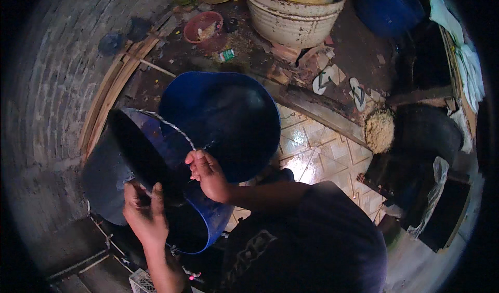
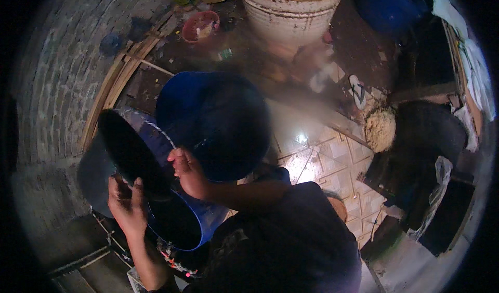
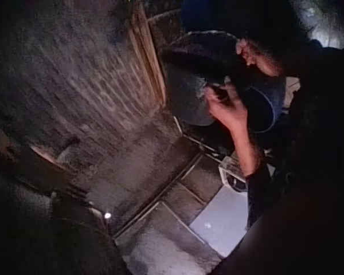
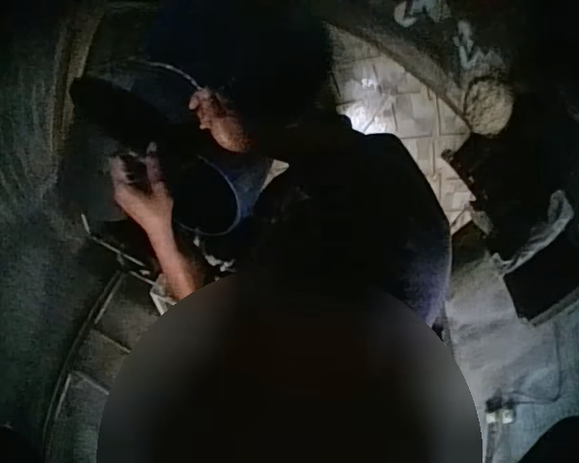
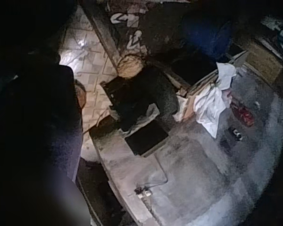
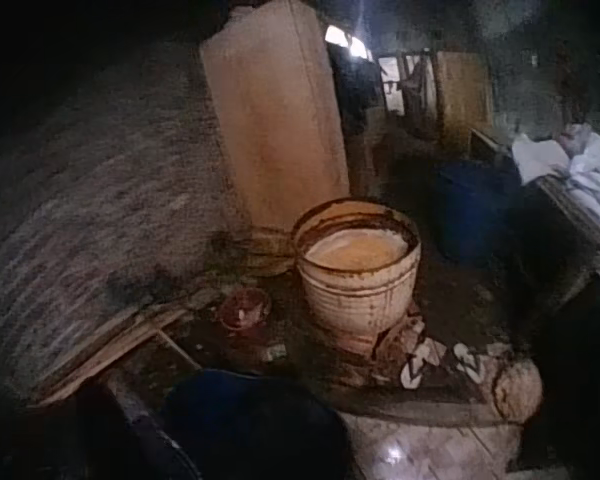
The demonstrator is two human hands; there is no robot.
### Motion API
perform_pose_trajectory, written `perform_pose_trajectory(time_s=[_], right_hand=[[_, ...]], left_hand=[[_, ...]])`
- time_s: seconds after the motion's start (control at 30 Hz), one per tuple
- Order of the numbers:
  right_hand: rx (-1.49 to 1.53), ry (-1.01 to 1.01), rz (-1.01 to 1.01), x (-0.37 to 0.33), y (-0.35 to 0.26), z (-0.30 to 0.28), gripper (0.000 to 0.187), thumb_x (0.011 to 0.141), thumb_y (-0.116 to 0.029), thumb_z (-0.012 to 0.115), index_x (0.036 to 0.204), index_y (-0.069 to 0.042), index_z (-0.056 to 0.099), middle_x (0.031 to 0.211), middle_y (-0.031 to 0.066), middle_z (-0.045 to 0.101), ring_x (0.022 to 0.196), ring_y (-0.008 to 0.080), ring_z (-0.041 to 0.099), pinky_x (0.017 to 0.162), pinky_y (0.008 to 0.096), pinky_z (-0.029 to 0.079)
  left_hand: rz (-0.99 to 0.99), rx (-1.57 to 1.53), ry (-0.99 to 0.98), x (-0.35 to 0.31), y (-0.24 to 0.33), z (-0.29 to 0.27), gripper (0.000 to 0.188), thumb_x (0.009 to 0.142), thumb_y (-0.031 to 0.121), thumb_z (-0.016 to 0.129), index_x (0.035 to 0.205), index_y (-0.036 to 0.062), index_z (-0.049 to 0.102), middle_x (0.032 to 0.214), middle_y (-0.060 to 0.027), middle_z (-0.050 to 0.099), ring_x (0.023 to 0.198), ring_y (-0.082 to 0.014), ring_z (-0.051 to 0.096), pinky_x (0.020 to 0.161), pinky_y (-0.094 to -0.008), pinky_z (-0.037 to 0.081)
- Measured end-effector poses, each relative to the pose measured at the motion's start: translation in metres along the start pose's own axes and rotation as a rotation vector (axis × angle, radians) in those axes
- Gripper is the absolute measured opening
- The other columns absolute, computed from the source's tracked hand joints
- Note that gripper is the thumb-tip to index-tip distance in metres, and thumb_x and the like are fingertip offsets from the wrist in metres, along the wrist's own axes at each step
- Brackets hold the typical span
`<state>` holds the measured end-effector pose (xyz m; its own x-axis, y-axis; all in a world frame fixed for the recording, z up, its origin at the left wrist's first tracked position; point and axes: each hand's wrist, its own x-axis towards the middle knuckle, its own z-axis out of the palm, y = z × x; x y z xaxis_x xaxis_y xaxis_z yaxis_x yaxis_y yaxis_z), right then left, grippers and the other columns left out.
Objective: The person scoops water from a well into a bucket, then uses a blue scoop to transfer grains from a large container into a woven tray. The person repeatedly scoops and pours the grains.
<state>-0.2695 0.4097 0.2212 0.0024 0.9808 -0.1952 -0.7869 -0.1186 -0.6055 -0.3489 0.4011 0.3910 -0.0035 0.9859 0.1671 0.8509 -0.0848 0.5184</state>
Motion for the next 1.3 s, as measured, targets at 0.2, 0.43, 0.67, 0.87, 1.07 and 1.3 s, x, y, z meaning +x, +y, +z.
perform_pose_trajectory(time_s=[0.2,0.43,0.67,0.87,1.07,1.3], right_hand=[[-0.003,-0.092,0.155,0.000,-0.006,0.001,0.038,0.095,-0.043,0.037,0.098,-0.007,0.049,0.068,-0.0015,0.042,0.060,0.0059,0.041,0.059,0.0213,0.041],[-0.892,-0.522,-0.025,0.020,-0.024,0.007,0.036,0.087,-0.021,0.056,0.117,-0.006,0.047,0.098,0.0092,0.058,0.082,0.0186,0.060,0.067,0.0297,0.047],[-0.650,-0.724,0.555,0.010,-0.008,0.031,0.070,0.077,-0.008,0.055,0.140,-0.015,0.026,0.131,0.0105,0.043,0.103,0.0189,0.051,0.079,0.0310,0.045],[-0.435,-0.742,0.823,-0.020,0.040,0.086,0.072,0.071,-0.011,0.050,0.139,-0.019,0.029,0.134,0.0092,0.038,0.105,0.0170,0.048,0.079,0.0270,0.042],[-0.798,-0.680,0.714,-0.063,0.087,0.138,0.067,0.071,-0.010,0.046,0.136,-0.017,0.035,0.123,0.0087,0.049,0.104,0.0162,0.048,0.069,0.0257,0.044],[-0.843,-0.653,0.567,-0.125,0.134,0.191,0.060,0.073,-0.013,0.049,0.131,-0.014,0.039,0.117,0.0065,0.052,0.080,0.0137,0.056,0.041,0.0219,0.038]], left_hand=[[-0.145,-0.324,0.171,-0.021,-0.029,-0.029,0.011,0.083,0.004,0.059,0.083,0.0051,0.048,0.076,0.0020,0.047,0.069,-0.0078,0.041,0.064,-0.0202,0.033],[-0.430,-0.919,0.440,-0.093,-0.120,-0.079,0.019,0.078,0.011,0.065,0.087,0.0085,0.049,0.082,0.0007,0.053,0.078,-0.0104,0.047,0.074,-0.0266,0.039],[-0.467,-1.230,0.586,-0.187,-0.142,-0.092,0.027,0.074,0.012,0.069,0.095,0.0075,0.052,0.092,-0.0023,0.058,0.086,-0.0143,0.055,0.080,-0.0275,0.044],[-0.533,-1.255,0.814,-0.263,-0.171,-0.111,0.023,0.075,0.007,0.067,0.090,0.0094,0.050,0.083,0.0032,0.052,0.078,-0.0080,0.051,0.072,-0.0236,0.041],[-0.642,-0.958,0.849,-0.380,-0.199,-0.117,0.021,0.086,0.014,0.058,0.103,0.0042,0.051,0.081,0.0029,0.047,0.077,-0.0070,0.045,0.072,-0.0233,0.037],[-1.064,-0.255,1.507,-0.578,-0.242,-0.115,0.018,0.084,0.013,0.059,0.096,-0.0002,0.053,0.087,-0.0049,0.053,0.083,-0.0142,0.050,0.075,-0.0271,0.041]])
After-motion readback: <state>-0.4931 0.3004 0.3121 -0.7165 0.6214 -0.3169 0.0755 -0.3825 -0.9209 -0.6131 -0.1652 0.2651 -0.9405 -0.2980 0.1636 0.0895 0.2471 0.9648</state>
